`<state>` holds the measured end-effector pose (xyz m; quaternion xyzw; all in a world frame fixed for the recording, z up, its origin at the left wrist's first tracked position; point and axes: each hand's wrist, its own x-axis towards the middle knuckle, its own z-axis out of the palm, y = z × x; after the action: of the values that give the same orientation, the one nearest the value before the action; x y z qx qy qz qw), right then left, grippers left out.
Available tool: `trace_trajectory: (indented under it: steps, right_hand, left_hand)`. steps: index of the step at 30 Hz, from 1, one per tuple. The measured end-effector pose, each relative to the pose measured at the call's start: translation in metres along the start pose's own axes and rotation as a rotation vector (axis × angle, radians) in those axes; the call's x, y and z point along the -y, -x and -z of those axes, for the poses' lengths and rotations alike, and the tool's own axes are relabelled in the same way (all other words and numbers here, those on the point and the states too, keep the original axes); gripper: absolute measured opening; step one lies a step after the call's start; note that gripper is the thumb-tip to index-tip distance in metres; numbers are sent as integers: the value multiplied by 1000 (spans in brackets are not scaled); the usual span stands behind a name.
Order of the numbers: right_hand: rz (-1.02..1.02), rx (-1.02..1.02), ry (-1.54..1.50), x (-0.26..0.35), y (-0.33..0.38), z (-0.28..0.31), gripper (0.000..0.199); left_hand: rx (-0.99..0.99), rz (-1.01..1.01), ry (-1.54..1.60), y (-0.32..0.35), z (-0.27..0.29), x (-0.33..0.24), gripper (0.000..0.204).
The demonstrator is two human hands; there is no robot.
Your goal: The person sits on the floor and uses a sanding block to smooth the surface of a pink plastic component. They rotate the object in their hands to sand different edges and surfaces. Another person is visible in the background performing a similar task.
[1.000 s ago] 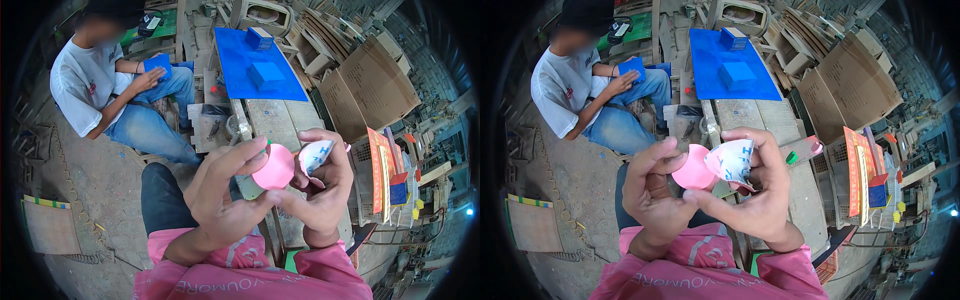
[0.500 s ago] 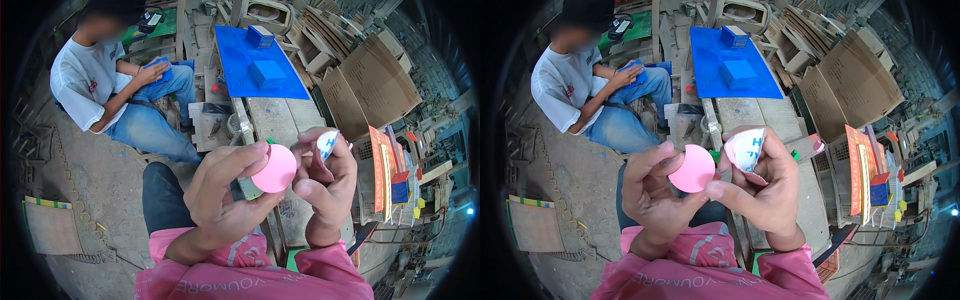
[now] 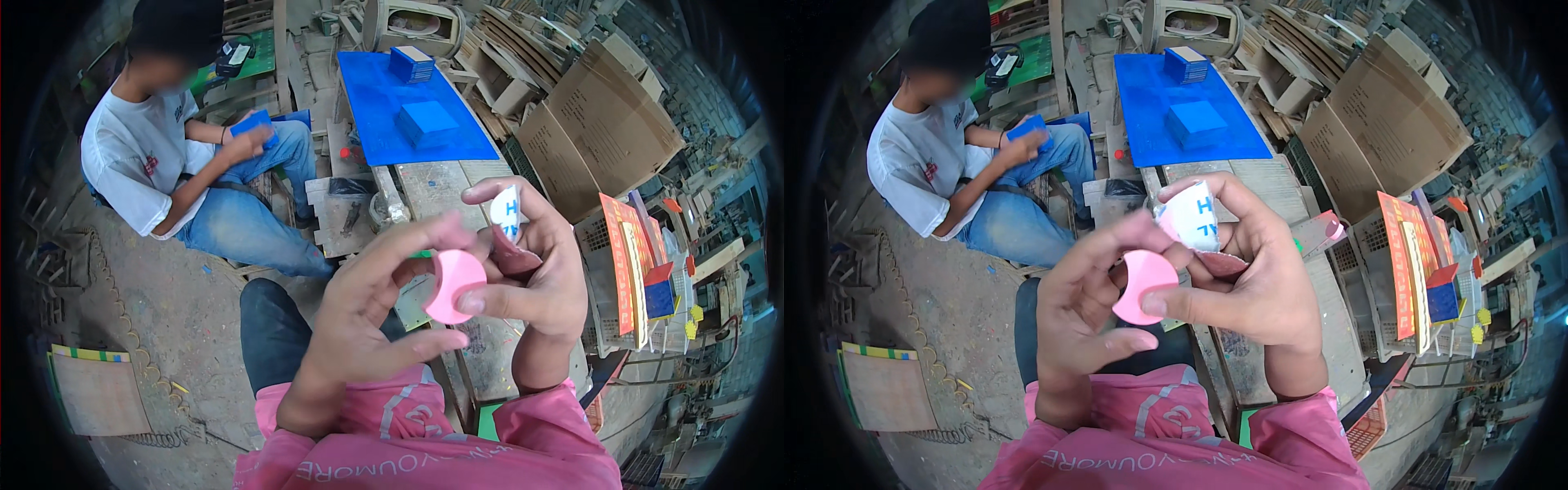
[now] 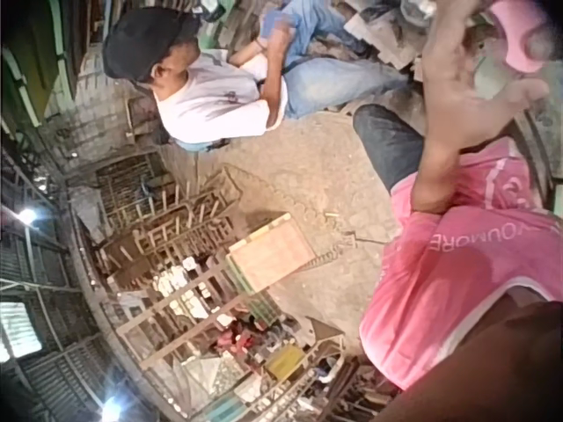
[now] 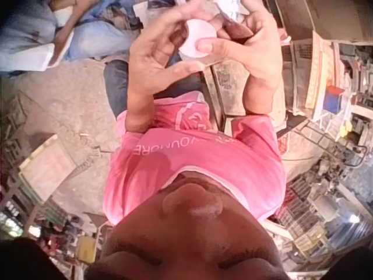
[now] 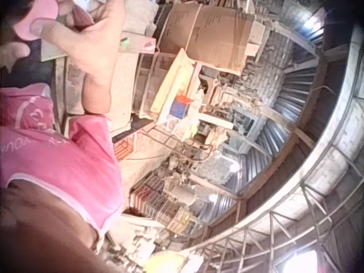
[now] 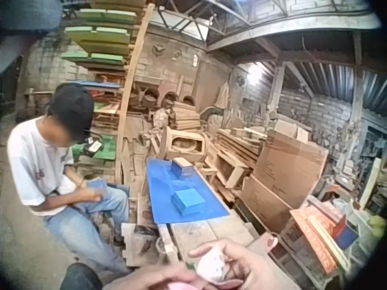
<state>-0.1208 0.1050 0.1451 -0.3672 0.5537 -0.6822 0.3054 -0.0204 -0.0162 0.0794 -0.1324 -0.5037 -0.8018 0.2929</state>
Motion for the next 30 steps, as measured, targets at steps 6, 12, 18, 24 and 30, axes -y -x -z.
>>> trace_trajectory:
  steps: [6, 12, 18, 24, 30]
  right_hand:
    - [65, -10, 59, 2, 5, 3, 60]
    - [220, -130, 263, -4, 29, -6, 43]
    - [333, -160, 548, -12, 32, -17, 59]
    - [250, -169, 582, -3, 29, -11, 58]
    - [208, -303, 526, 2, 24, -6, 55]
  left_hand:
    - [81, -221, 40, -4, 11, 15, 50]
    - [-76, -344, -168, 2, 9, 11, 53]
    - [-114, -481, -347, 1, 5, 8, 42]
    - [-113, -396, -370, 6, 7, 7, 45]
    - [-146, -290, -331, 4, 3, 11, 53]
